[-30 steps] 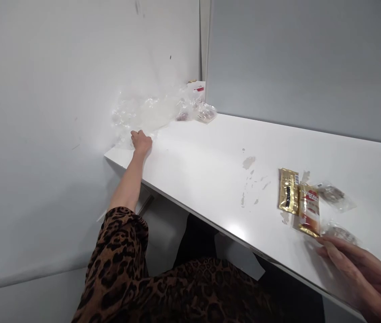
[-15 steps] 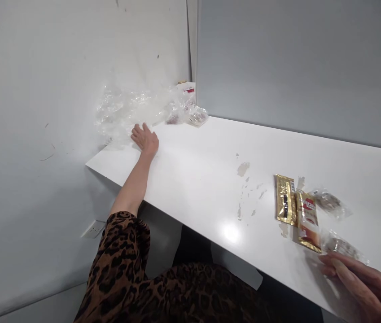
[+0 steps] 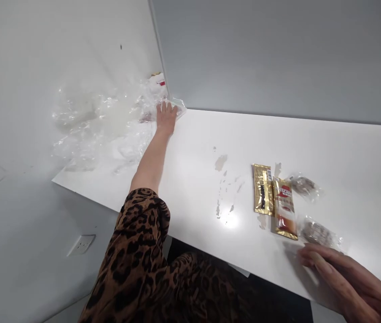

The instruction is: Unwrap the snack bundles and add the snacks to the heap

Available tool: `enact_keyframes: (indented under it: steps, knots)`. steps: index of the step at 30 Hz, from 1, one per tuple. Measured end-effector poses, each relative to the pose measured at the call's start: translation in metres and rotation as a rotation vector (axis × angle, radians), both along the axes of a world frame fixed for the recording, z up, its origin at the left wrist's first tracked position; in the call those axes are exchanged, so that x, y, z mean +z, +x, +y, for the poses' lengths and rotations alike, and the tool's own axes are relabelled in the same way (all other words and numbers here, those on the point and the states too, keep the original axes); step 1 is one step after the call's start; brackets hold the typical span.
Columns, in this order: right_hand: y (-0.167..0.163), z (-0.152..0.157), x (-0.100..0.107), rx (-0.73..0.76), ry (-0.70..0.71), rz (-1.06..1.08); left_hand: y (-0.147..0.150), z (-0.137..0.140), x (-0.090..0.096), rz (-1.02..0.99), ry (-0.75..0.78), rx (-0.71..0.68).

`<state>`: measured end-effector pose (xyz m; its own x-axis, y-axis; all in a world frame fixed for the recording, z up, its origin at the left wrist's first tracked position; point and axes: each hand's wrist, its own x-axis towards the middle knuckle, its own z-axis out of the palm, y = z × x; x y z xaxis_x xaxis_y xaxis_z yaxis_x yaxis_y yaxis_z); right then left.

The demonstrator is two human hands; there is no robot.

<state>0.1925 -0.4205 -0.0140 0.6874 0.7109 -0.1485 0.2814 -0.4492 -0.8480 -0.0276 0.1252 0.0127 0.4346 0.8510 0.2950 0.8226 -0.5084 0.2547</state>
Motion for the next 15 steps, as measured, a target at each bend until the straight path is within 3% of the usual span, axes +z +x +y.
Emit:
enact_keyframes:
  steps: [4,9,12,15]
  knots:
    - [0.005,-0.004,-0.007,0.035,0.114,-0.006,-0.002,-0.003,-0.002,0.048,0.021,0.004]
    - [0.001,-0.001,-0.002,0.042,0.220,0.043,0.009,-0.037,0.007,-0.159,0.009,0.013]
    - [0.000,0.003,0.000,0.077,0.292,0.049,0.024,-0.069,0.017,-0.420,0.005,0.040]
    - [0.003,0.006,-0.008,0.127,0.389,0.081,0.038,-0.112,0.028,-0.876,-0.115,0.086]
